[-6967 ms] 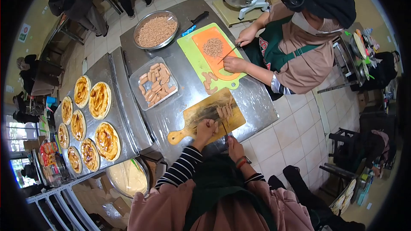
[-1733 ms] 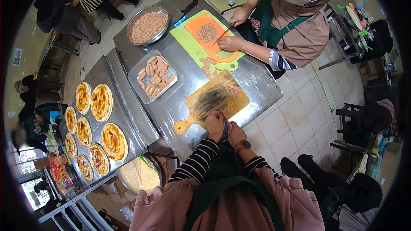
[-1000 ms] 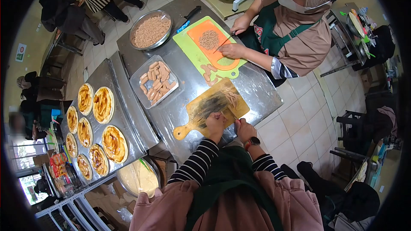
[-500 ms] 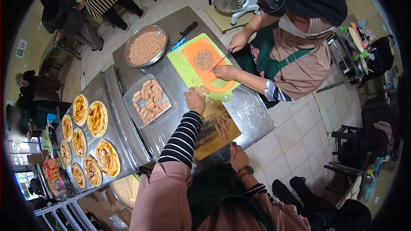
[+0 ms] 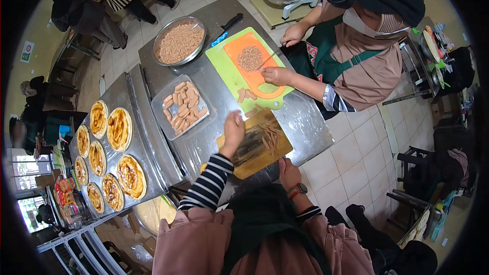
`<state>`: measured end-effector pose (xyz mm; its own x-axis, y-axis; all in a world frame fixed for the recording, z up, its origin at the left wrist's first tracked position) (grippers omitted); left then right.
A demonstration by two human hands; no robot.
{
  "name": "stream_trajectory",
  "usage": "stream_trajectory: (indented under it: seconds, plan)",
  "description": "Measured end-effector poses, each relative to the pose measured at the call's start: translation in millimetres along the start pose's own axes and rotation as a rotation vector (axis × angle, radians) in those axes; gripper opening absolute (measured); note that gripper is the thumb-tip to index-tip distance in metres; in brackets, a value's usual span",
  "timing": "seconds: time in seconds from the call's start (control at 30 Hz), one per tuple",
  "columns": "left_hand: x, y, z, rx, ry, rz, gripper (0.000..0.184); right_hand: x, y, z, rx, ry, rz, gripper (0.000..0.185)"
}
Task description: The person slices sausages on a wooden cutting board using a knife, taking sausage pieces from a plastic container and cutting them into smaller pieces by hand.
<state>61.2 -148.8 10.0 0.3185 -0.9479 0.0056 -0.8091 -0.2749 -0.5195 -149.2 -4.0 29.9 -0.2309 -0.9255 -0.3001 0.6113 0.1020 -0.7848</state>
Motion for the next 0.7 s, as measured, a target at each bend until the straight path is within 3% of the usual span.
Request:
stream_trajectory:
  seconds: [0.07, 0.23, 0.37, 0.43, 0.47, 0.53, 0.63, 0.7]
  plan:
    - [-46.9, -3.6, -11.2, 0.033, 0.083, 0.145, 0.031, -3.5, 2.0, 7.5, 0.025, 0.005, 0.007, 0.037]
    - [-111.6, -0.3, -8.3, 0.018, 0.178, 0.211, 0.038, -17.2, 41.8, -3.2, 0.033, 0.058, 0.080, 0.045]
    - [-126.2, -9.1, -16.4, 0.132, 0.322, 0.095, 0.040, -25.1, 67.1, -10.3, 0.077, 0.078, 0.101, 0.051]
    - [-123.3, -15.0, -4.9, 0.032, 0.098, -0.001, 0.036, -26.7, 74.9, -14.0, 0.078, 0.084, 0.128, 0.051]
    - [-122.2, -15.4, -0.8, 0.031, 0.102, 0.003, 0.036, -27.8, 79.3, -16.4, 0.077, 0.089, 0.157, 0.051]
    - [-119.1, -8.7, 15.3, 0.071, -0.039, 0.174, 0.030, -28.1, 84.1, -16.8, 0.078, 0.081, 0.150, 0.052]
    - [-117.8, 0.2, 20.1, -0.028, -0.177, 0.272, 0.022, -31.7, 86.9, -14.2, 0.084, 0.082, 0.140, 0.053]
    - [-120.7, -1.8, 13.4, 0.042, -0.158, 0.257, 0.019, -35.6, 86.2, -12.4, 0.089, 0.093, 0.133, 0.054]
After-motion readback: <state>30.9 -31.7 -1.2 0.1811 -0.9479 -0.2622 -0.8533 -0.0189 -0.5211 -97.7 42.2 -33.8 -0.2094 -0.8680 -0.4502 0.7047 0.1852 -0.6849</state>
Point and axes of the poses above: each hand's wrist, its own x-axis towards the middle knuckle, its own y-axis out of the palm, z = x × y, the point moved 5 cm from there along x, towards the middle knuckle, and after that the axes turned 7 degrees about -z, right-handed, at the moved point
